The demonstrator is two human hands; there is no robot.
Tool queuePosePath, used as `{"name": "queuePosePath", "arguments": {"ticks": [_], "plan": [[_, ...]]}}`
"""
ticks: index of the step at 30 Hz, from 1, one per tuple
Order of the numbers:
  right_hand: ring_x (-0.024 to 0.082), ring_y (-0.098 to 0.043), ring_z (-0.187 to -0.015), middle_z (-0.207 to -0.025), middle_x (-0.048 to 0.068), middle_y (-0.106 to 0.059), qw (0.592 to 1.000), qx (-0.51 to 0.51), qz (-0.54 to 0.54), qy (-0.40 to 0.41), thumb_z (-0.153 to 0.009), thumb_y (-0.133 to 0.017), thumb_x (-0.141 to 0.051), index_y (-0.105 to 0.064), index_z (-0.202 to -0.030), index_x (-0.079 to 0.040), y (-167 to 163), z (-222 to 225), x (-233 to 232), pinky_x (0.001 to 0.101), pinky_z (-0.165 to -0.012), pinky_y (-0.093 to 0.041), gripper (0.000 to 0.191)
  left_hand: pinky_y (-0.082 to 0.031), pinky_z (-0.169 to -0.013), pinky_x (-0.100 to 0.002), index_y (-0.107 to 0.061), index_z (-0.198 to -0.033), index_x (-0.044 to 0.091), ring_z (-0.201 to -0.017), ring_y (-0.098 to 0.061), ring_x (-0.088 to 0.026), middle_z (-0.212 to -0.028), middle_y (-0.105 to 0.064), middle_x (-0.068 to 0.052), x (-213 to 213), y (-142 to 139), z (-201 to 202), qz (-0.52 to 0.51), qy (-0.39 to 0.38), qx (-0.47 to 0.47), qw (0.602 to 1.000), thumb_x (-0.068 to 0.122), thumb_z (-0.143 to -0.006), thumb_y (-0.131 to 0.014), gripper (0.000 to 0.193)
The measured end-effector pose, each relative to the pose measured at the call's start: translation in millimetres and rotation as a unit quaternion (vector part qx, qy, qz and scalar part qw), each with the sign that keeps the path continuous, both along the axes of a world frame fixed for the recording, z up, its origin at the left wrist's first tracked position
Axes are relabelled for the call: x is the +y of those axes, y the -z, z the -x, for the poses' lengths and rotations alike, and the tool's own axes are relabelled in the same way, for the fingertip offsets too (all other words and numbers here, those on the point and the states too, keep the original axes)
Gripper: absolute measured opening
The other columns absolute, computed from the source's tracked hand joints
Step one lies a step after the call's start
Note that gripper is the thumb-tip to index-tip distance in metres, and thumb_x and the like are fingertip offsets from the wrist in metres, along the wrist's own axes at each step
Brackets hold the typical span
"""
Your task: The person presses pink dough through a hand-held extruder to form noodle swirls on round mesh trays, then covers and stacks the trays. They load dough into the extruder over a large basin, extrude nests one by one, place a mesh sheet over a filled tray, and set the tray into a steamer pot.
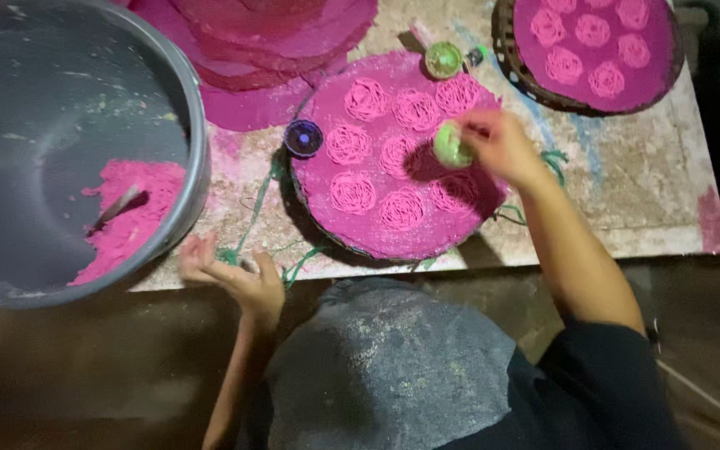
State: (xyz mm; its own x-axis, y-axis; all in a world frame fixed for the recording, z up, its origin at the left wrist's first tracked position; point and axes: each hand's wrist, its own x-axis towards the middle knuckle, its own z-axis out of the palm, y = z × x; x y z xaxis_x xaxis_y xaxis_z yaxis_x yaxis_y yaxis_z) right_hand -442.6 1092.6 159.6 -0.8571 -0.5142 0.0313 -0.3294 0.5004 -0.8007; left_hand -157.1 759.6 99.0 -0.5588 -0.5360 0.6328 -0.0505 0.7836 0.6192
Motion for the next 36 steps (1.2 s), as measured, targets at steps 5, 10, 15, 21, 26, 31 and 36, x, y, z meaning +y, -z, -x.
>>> {"name": "queuePosePath", "arguments": {"ticks": [5, 10, 15, 21, 26, 31, 36], "plan": [[0.013, -0.067, -0.072, -0.080, 0.007, -0.070, 0.995, 0.000, -0.084, -0.053, -0.087, -0.078, -0.013, -0.072, -0.098, -0.004, -8.5, -101.9, 4.7, 0.0307, -0.067, -0.053, 0.015, -0.019, -0.123, -0.059, -0.038, -0.139, -0.002, -0.140, -0.028, -0.039, -0.144, -0.030, -0.026, -6.1, -18.5, 11.9, 0.024, 0.016, 0.043, 0.999, 0.002, -0.085, -0.064, 0.060], [0.013, -0.071, -0.082, -0.094, 0.008, -0.075, 0.998, 0.029, -0.032, -0.034, -0.090, -0.074, -0.012, -0.075, -0.111, -0.009, -7.1, -118.2, 24.6, 0.0300, -0.072, -0.056, 0.021, -0.020, -0.121, -0.057, -0.037, -0.140, -0.003, -0.138, -0.028, -0.038, -0.144, -0.030, -0.025, 12.7, -32.5, 37.1, 0.001, 0.060, 0.042, 0.997, 0.005, -0.088, -0.061, 0.058], [0.012, -0.067, -0.090, -0.111, 0.003, -0.072, 0.934, -0.093, 0.242, 0.247, -0.102, -0.064, -0.013, -0.071, -0.125, -0.007, 48.8, -22.3, 133.7, 0.0266, -0.076, -0.056, 0.025, -0.025, -0.119, -0.055, -0.041, -0.138, 0.000, -0.140, -0.032, -0.038, -0.143, -0.032, -0.023, 48.4, -32.8, 55.3, 0.033, 0.031, 0.042, 0.998, 0.010, -0.090, -0.068, 0.056], [0.026, -0.070, -0.088, -0.096, 0.013, -0.067, 0.669, -0.349, 0.532, 0.384, -0.100, -0.052, -0.005, -0.062, -0.099, 0.003, 131.2, 138.0, 199.0, 0.0375, -0.075, -0.066, 0.013, -0.030, -0.123, -0.050, -0.041, -0.143, -0.003, -0.139, -0.032, -0.036, -0.145, -0.032, -0.023, 109.0, -32.2, 58.0, -0.012, -0.003, 0.083, 0.997, 0.014, -0.094, -0.066, 0.058], [0.027, -0.062, -0.088, -0.101, 0.011, -0.066, 0.548, -0.321, 0.649, 0.420, -0.098, -0.063, -0.006, -0.062, -0.111, -0.005, 133.5, 194.4, 180.4, 0.0425, -0.079, -0.058, 0.014, -0.031, -0.123, -0.052, -0.039, -0.145, -0.005, -0.139, -0.035, -0.036, -0.145, -0.036, -0.023, 155.7, -38.8, 57.3, -0.019, -0.031, 0.055, 0.998, 0.012, -0.097, -0.066, 0.058], [0.038, -0.066, -0.112, -0.131, 0.018, -0.058, 0.574, -0.132, 0.723, 0.361, -0.084, -0.053, 0.013, -0.042, -0.134, -0.010, 126.4, 213.7, 192.5, 0.0588, -0.091, -0.061, 0.056, -0.027, -0.122, -0.055, -0.042, -0.138, -0.003, -0.135, -0.032, -0.036, -0.144, -0.033, -0.025, 185.0, -55.2, 58.5, 0.029, -0.078, 0.057, 0.995, 0.013, -0.093, -0.066, 0.054], [0.038, -0.061, -0.123, -0.142, 0.022, -0.050, 0.679, -0.064, 0.663, 0.309, -0.094, -0.061, 0.011, -0.033, -0.146, 0.002, 114.5, 202.2, 243.3, 0.0617, -0.098, -0.061, 0.060, -0.027, -0.122, -0.056, -0.042, -0.140, -0.003, -0.136, -0.032, -0.037, -0.145, -0.032, -0.025, 197.9, -75.8, 67.9, 0.040, -0.081, 0.045, 0.995, 0.012, -0.095, -0.065, 0.052]]}}
